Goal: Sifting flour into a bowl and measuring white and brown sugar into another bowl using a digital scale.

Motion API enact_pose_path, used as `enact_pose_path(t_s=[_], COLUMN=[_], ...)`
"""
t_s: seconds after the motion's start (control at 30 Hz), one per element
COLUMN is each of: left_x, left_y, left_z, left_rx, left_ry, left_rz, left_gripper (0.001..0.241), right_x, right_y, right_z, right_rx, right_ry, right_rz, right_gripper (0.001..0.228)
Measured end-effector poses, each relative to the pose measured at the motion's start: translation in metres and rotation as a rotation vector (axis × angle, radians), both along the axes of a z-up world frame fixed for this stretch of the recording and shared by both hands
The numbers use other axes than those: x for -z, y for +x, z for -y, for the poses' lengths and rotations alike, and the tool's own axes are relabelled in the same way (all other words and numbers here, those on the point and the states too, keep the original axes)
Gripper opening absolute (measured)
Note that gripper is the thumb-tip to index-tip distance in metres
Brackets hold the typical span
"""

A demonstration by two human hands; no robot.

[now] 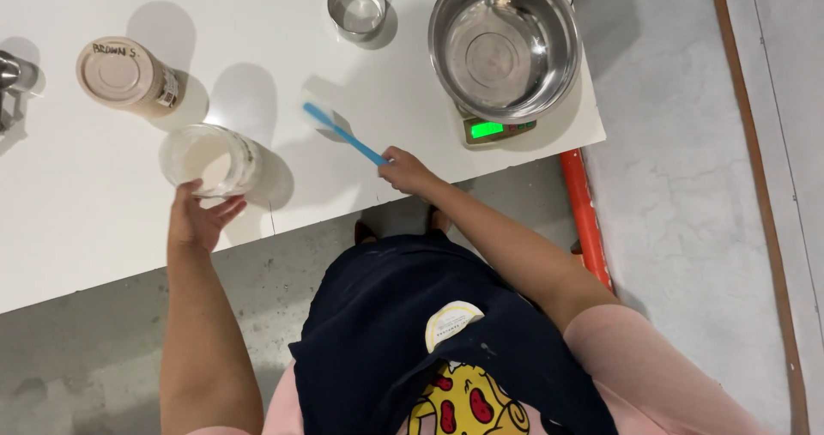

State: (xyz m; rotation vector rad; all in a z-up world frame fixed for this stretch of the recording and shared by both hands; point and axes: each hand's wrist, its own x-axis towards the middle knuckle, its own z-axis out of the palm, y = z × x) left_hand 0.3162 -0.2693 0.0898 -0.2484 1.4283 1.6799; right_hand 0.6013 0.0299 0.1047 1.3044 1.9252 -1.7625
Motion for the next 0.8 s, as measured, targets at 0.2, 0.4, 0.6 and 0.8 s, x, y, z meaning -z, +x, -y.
enact_pose_path(t_s=[0.2,0.4,0.6,0.8], left_x=[-0.023,-0.037,-0.042,-0.043], left_y=[0.049,0.094,0.118,0.128], left_z=[-0.04,-0.079,-0.11,-0.131], left_rx=[0.155,0.452,0.505,0.478], left_ry=[-0.043,-0.124,-0.159,-0.217], left_rz=[0.007,-0.034,-0.067,-0.053], left_gripper=[0.119,0.127,0.113,0.115], right_x=[-0.016,-0.007,-0.072,-0.082], right_y=[-0.024,-0.041,0.015,0.144], right_z=[0.019,0.029,-0.001,-0.081], right_rx=[-0.164,-0.19,-0.124,0.339], right_ry=[0.399,0.314,0.424,0.418], right_rz=[-0.204,-0.255,-0.473,-0.582], right_gripper=[0.036,0.053,0.049,0.041])
